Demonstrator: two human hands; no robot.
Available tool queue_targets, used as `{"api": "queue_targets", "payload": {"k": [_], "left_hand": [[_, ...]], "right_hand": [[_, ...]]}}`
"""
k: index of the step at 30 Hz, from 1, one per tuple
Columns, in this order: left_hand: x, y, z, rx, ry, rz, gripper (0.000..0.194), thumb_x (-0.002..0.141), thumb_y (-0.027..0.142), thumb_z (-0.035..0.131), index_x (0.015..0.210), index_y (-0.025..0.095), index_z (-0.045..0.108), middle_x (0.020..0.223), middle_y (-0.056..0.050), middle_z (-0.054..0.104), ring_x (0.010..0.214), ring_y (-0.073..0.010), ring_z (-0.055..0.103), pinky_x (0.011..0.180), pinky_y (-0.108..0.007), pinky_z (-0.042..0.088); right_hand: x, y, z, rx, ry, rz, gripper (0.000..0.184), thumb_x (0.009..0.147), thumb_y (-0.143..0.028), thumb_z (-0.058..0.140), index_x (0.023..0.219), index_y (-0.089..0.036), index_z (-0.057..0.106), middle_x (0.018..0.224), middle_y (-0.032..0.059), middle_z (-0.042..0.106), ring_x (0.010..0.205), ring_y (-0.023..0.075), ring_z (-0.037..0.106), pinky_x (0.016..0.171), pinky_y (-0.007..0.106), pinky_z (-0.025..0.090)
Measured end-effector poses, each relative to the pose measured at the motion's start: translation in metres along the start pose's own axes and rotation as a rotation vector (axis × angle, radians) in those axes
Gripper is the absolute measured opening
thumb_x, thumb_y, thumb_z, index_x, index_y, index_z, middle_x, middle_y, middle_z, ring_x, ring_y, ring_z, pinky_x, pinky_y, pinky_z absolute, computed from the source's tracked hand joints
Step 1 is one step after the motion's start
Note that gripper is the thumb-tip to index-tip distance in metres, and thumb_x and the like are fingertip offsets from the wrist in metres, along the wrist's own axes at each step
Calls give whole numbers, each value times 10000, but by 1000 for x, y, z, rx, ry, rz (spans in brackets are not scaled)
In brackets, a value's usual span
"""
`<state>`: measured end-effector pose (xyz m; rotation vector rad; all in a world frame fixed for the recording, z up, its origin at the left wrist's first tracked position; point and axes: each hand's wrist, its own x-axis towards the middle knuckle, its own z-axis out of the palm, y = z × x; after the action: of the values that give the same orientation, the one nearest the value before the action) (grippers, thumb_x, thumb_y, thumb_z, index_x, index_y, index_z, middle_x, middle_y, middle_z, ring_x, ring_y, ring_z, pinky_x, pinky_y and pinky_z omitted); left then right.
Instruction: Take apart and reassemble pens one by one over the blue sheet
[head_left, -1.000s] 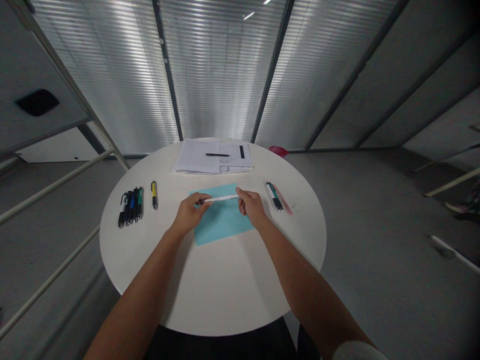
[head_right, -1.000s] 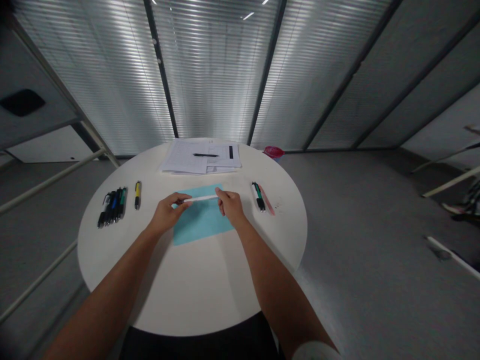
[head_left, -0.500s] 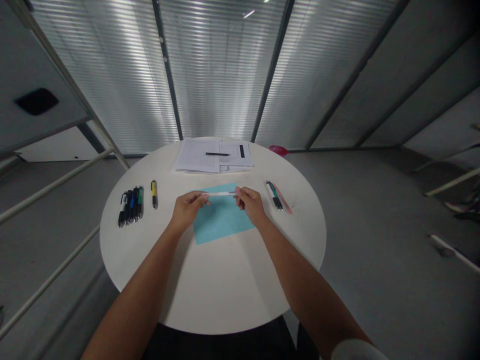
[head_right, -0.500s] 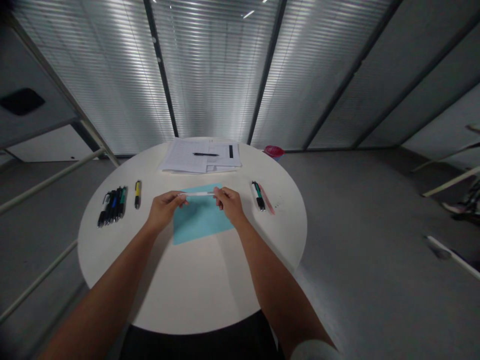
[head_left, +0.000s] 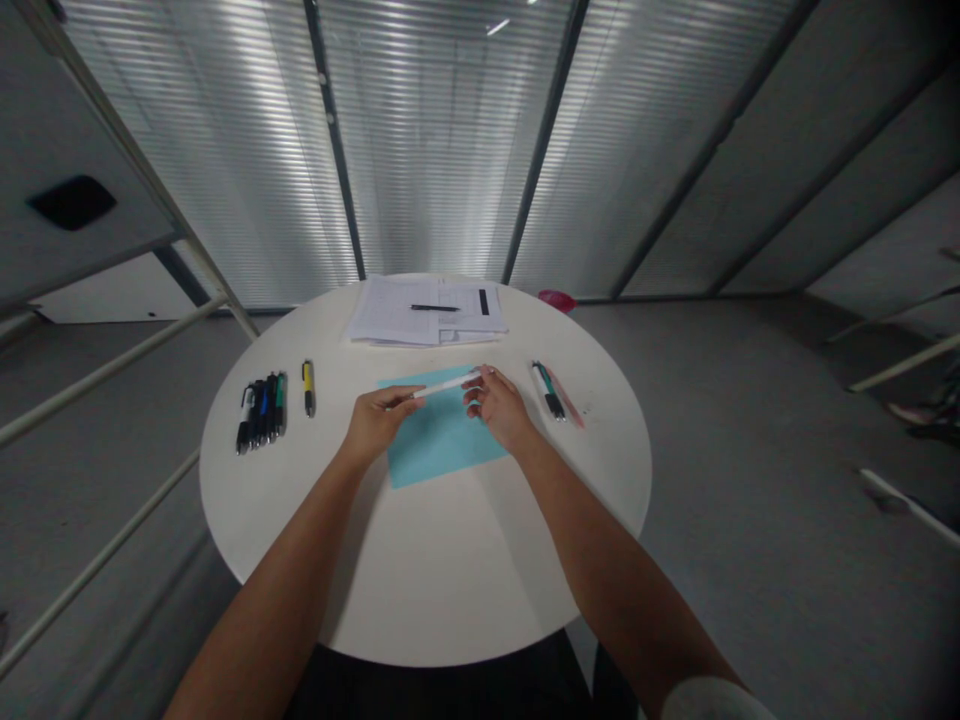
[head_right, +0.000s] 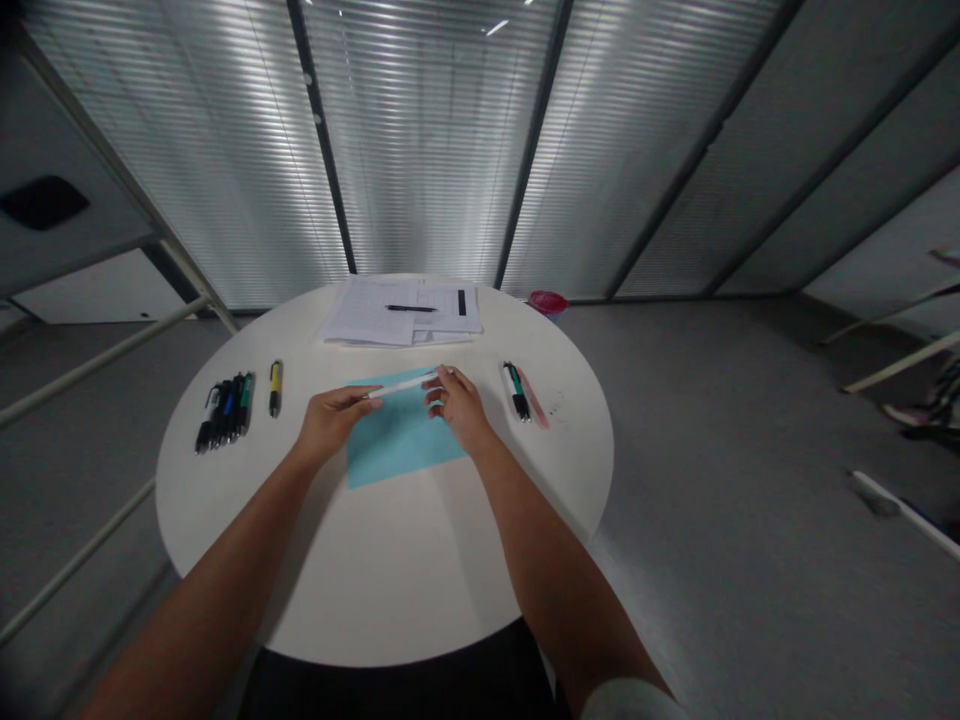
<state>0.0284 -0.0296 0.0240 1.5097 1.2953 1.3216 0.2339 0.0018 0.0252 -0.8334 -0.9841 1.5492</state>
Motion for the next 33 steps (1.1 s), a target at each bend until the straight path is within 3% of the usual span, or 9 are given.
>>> {"api": "queue_targets", "payload": {"k": [4,6,8,10,13,17,24,28,33], "left_hand": [[-2,-3,2,116,-39,108,311,737,382,689,977,191,737,846,-41,717,728,-159,619,707,-287,493],[-1,-7,1,211,-66,204,292,773,365,658,1006,202,724,856,-42,699,748,-153,610,722,-284,487],[1,-12,-1,336,-90,280,292,805,349,625,1051,212,703,888,-49,688,795,-157,607,777,-295,479],[2,-17,-4,493,-108,315,285,839,333,576,1074,219,691,908,-57,682,850,-174,600,833,-320,464],[4,-25,-8,715,-135,272,291,846,312,547,1090,238,687,972,-71,673,915,-209,586,872,-360,445],[4,-30,-9,866,-169,206,283,837,323,541,1068,287,701,1033,-77,656,976,-258,562,891,-414,419],[5,-31,-9,879,-176,184,275,830,323,541,1039,283,715,1041,-75,649,980,-262,551,893,-415,412],[5,-30,-9,871,-178,177,271,833,324,535,1034,288,713,1047,-67,646,984,-268,547,885,-427,410],[7,-33,-10,871,-184,175,272,833,335,532,1028,287,716,1032,-68,648,969,-262,553,884,-423,410]], "right_hand": [[0,-3,4,229,-49,74,244,838,-479,551,903,-244,558,942,19,683,870,171,645,652,285,526],[0,-4,3,374,-43,89,169,867,-412,536,859,-244,556,953,10,691,987,175,629,799,326,522],[1,-7,0,526,-28,96,131,891,-342,512,820,-239,552,891,-5,691,987,163,631,873,344,498],[1,-11,-5,663,-37,86,179,928,-292,438,791,-234,538,758,-32,655,865,137,643,886,362,492],[0,-17,-12,757,-51,42,265,957,-306,362,752,-224,509,638,-52,561,619,95,569,767,314,509],[-1,-20,-14,716,-21,27,293,920,-416,411,711,-220,468,582,-50,471,505,95,457,567,261,454],[-1,-17,-21,716,-91,16,264,833,-334,453,612,-202,396,503,-64,332,420,77,303,430,213,305],[-1,-17,-25,666,-64,3,277,801,-313,461,567,-203,360,457,-76,248,383,72,215,374,199,212],[-3,-19,-22,628,-30,-1,301,816,-393,468,595,-201,399,476,-75,274,384,66,241,371,191,232]]}}
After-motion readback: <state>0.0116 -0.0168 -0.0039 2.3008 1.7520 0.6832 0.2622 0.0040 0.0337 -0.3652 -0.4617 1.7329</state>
